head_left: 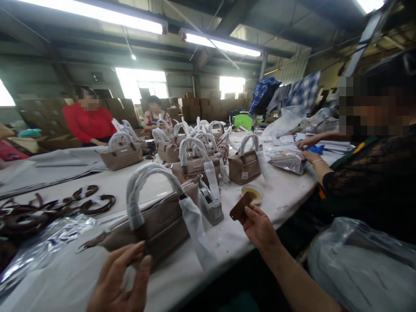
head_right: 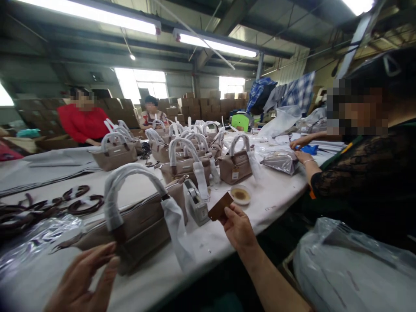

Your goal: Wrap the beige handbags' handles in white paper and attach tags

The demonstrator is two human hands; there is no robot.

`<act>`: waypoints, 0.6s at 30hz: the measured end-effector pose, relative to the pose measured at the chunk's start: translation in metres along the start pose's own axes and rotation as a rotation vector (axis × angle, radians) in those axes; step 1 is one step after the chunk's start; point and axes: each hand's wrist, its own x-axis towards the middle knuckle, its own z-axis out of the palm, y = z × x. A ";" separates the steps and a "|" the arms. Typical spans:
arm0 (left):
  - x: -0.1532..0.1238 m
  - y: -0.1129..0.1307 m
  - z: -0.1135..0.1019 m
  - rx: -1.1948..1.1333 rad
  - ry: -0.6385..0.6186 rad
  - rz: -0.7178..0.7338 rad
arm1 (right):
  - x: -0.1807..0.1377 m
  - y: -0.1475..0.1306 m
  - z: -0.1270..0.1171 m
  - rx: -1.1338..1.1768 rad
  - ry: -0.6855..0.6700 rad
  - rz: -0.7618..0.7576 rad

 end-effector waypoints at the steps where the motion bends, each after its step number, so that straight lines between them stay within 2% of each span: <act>1: -0.004 0.012 0.010 -0.052 -0.068 0.076 | -0.008 -0.003 0.011 0.029 -0.030 0.042; 4: -0.016 0.045 0.035 -0.307 -0.412 0.158 | -0.032 -0.001 0.044 0.023 -0.120 0.138; 7: -0.028 0.061 0.051 -0.518 -0.691 -0.048 | -0.051 0.013 0.069 -0.039 -0.192 0.152; 9: -0.035 0.058 0.054 -0.594 -0.781 -0.258 | -0.058 0.024 0.080 -0.078 -0.217 0.137; 11: -0.039 0.047 0.050 -0.607 -0.770 -0.401 | -0.061 0.034 0.087 -0.129 -0.213 0.125; 12: -0.040 0.040 0.044 -0.594 -0.739 -0.428 | -0.062 0.039 0.089 -0.155 -0.199 0.124; 16: -0.036 0.012 0.001 -0.555 -0.566 -0.408 | -0.064 0.052 0.096 -0.188 -0.143 0.179; 18: -0.033 0.002 -0.026 -0.534 -0.422 -0.417 | -0.066 0.058 0.099 -0.207 -0.140 0.261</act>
